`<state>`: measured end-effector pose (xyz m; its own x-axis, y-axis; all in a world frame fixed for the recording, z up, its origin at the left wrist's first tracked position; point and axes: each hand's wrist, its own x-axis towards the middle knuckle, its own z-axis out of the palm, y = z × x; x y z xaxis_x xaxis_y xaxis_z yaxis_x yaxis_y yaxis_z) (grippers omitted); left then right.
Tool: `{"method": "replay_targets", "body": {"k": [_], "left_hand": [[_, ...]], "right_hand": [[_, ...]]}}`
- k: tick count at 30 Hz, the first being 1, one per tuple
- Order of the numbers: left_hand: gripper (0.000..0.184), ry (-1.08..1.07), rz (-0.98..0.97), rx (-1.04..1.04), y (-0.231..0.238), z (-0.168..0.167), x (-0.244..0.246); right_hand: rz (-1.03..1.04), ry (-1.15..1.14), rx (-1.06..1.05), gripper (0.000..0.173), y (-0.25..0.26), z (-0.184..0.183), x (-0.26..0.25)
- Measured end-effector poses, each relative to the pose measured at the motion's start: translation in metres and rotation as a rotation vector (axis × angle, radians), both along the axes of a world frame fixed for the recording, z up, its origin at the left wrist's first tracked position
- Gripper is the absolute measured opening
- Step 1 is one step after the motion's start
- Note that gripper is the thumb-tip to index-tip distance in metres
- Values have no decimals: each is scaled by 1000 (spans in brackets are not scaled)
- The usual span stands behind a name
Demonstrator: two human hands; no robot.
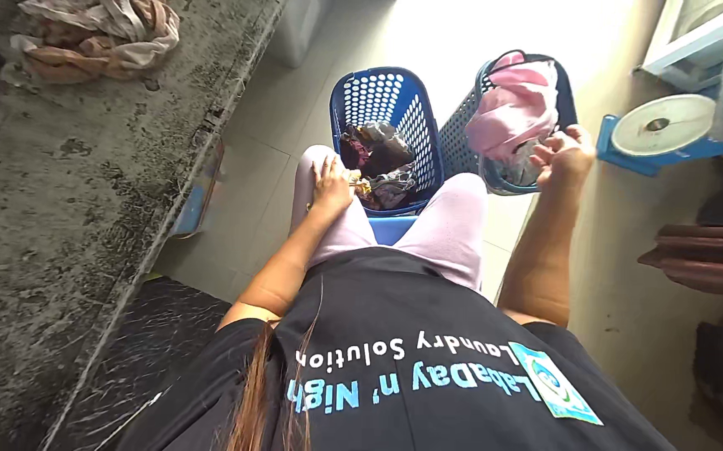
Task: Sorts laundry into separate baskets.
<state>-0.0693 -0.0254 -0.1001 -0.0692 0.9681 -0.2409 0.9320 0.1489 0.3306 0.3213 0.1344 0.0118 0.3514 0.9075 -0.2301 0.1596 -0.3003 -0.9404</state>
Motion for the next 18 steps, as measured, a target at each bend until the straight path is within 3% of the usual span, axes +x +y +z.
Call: {"method": "replay_targets", "body": {"k": [3,5,7,9,11,12,14,16,18], "left_hand": [[28,-170,10,69,-6,5,20],[26,-596,-17,46,-6,22,35],[23,-965,-166,61,-10,42,57],[24,-1104,-336,103,-14,57,74],[30,-1172,-359,113,-13,59,78],[36,-1182,-317,94,-12,59,77],[46,-1060,-221,61,-8,57,71],[53,-787,-200,6,-1,46,65],[55,-537,-185,-107,6,20,61]], "right_hand": [[363,12,-92,52,-48,-49,-58],[703,28,-178,58,-84,-75,-106],[980,12,-190,64,-109,-91,-142],[1046,-10,-418,41,-117,-50,-167],[1020,96,-402,24,-111,-43,-162],[1011,217,-263,25,-102,-63,-148],[882,288,-186,25,-80,-74,-130],[803,13,-180,33,-57,-70,-111],[852,-469,-213,52,-46,-66,-91]]}}
